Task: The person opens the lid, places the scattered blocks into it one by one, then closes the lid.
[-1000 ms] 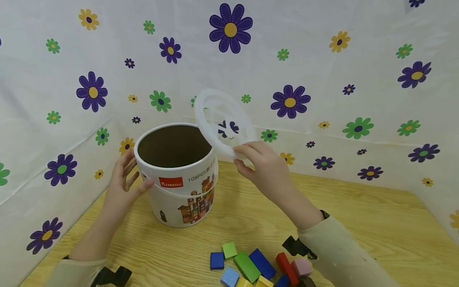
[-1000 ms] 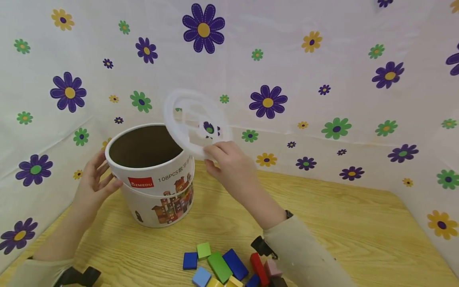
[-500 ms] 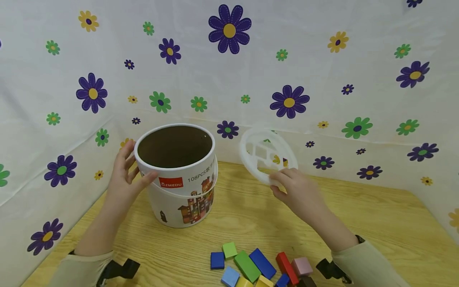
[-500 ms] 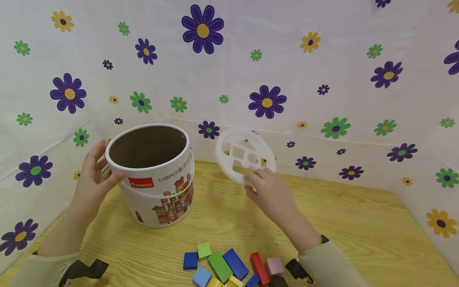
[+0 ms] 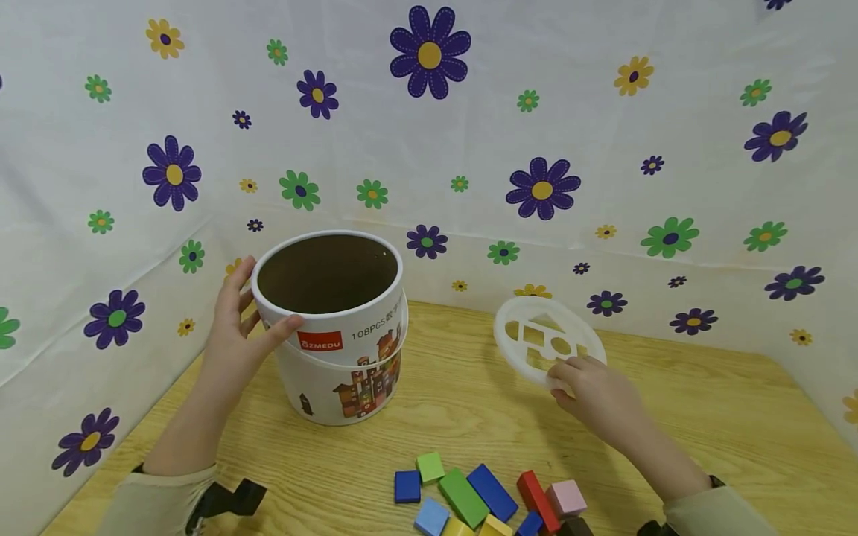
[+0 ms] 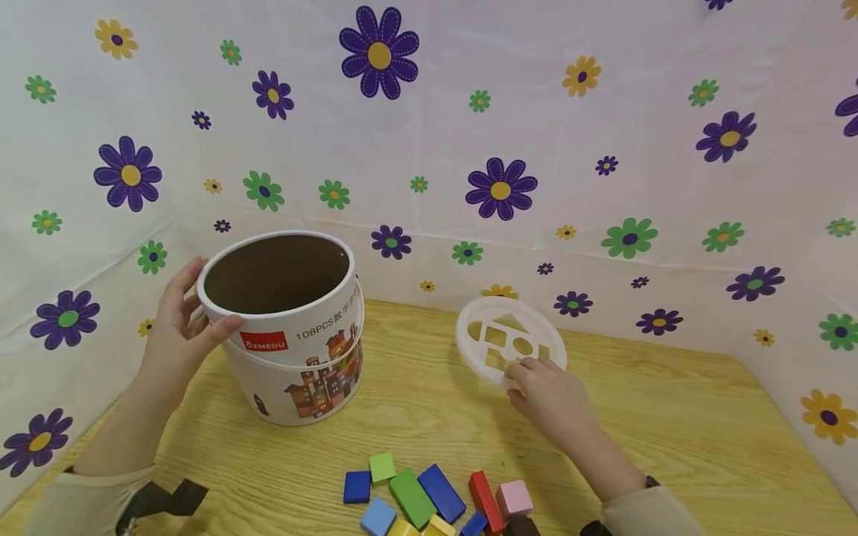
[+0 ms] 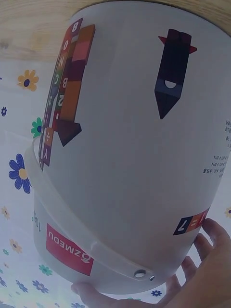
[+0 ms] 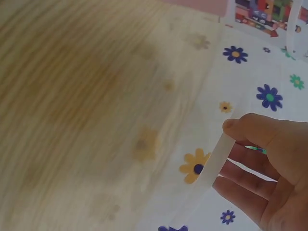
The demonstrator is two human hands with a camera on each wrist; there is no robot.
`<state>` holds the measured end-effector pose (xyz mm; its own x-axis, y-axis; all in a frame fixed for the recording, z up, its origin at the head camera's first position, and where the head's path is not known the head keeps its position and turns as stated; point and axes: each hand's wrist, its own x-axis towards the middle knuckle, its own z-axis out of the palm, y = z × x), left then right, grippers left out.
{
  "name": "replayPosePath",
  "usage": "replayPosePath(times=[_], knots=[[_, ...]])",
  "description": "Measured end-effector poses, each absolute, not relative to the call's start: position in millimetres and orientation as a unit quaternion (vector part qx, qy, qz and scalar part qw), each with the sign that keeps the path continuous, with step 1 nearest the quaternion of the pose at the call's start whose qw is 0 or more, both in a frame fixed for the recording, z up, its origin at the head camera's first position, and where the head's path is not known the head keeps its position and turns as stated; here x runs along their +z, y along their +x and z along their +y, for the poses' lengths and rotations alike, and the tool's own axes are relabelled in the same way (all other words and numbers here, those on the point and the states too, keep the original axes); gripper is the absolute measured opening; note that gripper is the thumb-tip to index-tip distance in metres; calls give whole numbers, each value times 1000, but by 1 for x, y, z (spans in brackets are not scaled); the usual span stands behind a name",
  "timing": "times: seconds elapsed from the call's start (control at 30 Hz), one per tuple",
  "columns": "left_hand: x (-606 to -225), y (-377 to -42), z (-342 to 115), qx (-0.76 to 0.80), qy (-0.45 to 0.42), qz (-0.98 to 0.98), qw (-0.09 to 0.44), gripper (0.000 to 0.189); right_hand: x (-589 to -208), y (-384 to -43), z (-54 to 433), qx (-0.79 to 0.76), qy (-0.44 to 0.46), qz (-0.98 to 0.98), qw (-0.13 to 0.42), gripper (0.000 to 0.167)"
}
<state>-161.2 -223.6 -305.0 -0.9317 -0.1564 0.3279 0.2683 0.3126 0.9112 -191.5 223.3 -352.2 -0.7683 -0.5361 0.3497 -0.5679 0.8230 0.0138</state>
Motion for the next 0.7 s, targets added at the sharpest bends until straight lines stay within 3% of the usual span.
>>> replayPosePath(times=[0.3,0.47,0.53,0.67,0.7], knots=[[-305,-162,-221,-580,-27,-795,177,88,-359,-175,263,27,273,-948,164,26],[-305,-161,-221,-581,-27,-793,181,87,-362,-168,288,28,270,-940,206,26],[-305,-160,-221,-581,-28,-793,182,86,-364,-166,297,38,274,-930,242,17],[-305,-161,-222,-581,-32,-792,183,86,-361,-159,314,72,266,-908,317,62],[-305,-160,-222,-581,-32,-792,183,86,-359,-156,317,82,256,-905,329,64]])
